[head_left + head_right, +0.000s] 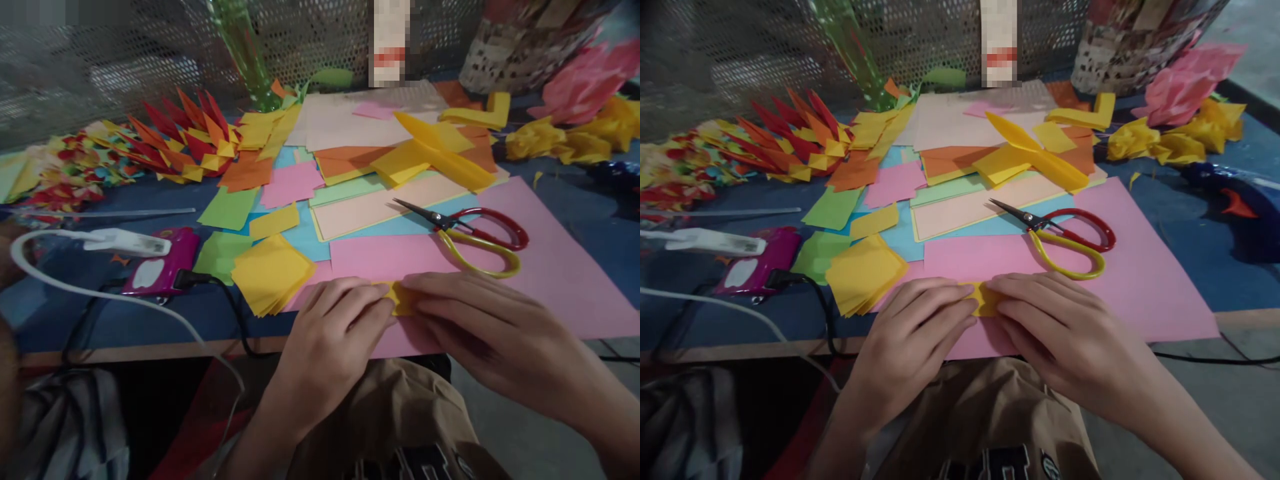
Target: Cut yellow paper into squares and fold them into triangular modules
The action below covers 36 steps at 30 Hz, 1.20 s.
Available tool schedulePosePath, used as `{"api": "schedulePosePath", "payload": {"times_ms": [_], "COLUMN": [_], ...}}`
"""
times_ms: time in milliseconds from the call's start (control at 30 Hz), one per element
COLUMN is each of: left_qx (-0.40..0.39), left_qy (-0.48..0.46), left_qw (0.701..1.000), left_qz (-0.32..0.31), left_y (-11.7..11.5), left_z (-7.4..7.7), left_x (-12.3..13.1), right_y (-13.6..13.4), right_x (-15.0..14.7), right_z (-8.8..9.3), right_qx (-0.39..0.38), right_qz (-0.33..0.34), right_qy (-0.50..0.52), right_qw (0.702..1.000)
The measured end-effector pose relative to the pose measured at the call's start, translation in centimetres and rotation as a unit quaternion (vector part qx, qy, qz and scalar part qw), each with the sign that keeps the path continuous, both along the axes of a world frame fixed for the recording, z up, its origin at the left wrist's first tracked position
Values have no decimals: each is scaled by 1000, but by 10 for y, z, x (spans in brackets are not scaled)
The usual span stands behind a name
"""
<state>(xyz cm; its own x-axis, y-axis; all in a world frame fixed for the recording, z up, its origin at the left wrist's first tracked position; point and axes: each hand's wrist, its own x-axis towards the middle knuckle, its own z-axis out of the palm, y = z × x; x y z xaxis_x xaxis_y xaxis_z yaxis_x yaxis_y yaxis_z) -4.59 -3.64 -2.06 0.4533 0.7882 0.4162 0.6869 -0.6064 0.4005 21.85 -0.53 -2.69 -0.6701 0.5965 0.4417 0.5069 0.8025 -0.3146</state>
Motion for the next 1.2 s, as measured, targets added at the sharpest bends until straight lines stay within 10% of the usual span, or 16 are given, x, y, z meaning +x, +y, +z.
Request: {"api": "schedulePosePath", "payload": {"times_ms": [767,1067,1200], "left_qx": [66,22,134], "left_qy": [118,71,44], "left_qw": [988,997,989], "left_qz": [79,-4,53], "left_y": [2,8,2], "left_z": [8,13,13], "left_x": [0,7,6], "right_y": [-13,-7,-3], "right_x": [3,-4,-7], "right_z": [-2,9,9], "right_qx": [105,-4,-21], "right_qz": [-41,-49,-84], "right_qy": [-74,30,54], "right_qw": [991,998,995]}}
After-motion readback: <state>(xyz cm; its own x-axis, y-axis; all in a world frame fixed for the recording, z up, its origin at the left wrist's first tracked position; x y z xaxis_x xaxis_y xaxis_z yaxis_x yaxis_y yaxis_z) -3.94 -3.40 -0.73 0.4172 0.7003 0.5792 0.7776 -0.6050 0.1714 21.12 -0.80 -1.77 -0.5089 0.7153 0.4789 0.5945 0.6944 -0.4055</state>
